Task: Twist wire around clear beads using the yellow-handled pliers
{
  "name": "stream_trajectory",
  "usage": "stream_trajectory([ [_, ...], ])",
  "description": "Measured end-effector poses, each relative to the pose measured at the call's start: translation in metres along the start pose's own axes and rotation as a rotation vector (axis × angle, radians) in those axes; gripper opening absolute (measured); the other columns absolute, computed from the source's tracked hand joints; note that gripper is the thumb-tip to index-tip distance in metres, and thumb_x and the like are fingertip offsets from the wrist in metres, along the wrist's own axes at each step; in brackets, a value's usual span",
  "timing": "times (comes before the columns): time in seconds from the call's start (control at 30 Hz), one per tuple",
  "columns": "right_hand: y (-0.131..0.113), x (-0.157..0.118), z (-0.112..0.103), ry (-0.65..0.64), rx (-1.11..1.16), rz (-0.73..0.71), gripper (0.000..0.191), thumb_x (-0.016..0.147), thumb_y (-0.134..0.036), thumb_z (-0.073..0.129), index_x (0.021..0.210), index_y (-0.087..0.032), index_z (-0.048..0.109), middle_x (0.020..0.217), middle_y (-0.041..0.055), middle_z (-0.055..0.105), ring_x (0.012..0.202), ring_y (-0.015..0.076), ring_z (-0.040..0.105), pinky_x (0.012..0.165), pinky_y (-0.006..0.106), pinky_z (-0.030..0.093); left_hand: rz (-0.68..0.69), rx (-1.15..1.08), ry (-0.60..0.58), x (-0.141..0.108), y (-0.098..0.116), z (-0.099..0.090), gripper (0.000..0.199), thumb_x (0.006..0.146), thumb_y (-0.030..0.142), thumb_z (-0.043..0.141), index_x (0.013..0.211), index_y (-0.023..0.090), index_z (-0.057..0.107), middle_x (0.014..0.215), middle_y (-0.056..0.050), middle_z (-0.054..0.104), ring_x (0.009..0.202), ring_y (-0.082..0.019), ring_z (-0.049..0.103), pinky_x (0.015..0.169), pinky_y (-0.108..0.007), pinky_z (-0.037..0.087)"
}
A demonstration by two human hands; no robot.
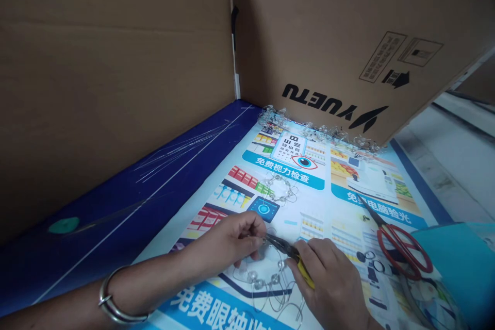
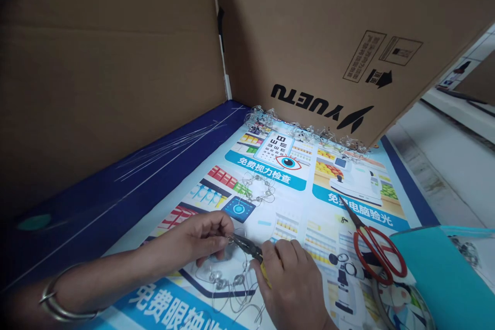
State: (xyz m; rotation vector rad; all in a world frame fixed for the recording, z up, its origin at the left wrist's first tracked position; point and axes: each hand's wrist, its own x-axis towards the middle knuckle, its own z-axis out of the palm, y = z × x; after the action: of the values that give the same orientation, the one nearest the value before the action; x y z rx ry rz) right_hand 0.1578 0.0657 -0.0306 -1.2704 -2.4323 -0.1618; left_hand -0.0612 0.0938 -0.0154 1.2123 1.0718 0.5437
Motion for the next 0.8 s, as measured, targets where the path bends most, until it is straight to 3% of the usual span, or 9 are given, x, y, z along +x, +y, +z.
stream_trajectory([
  [0.37, 0.0005, 0.0002, -0.0009, 0.001, 0.065, -0.007, 0.018, 0.083, -0.027, 0.052, 0.097, -0.017, 0.057, 0.077, 0.006, 0.055, 0.072, 0.0188, 0.052, 0.064, 0.03, 0.043, -0.002, 0.0, -0.007, 0.0008, -0.0025, -0.0004, 0.008, 0.074, 0.023, 0.049, 0.081, 0.019, 0.049, 0.066, 0.002, 0.052, 0.065, -0.013, 0.053, 0.046, -0.018, 0.036],
  [0.8, 0.0052, -0.0029, 0.0029, -0.001, 0.214, 0.107, 0.019, 0.082, -0.028, 0.054, 0.099, -0.02, 0.055, 0.082, 0.0059, 0.057, 0.075, 0.0185, 0.054, 0.062, 0.027, 0.045, 0.036, 0.027, -0.029, 0.0011, -0.0027, -0.0007, 0.008, 0.077, 0.024, 0.048, 0.082, 0.019, 0.05, 0.065, 0.003, 0.051, 0.064, -0.012, 0.054, 0.045, -0.017, 0.037],
])
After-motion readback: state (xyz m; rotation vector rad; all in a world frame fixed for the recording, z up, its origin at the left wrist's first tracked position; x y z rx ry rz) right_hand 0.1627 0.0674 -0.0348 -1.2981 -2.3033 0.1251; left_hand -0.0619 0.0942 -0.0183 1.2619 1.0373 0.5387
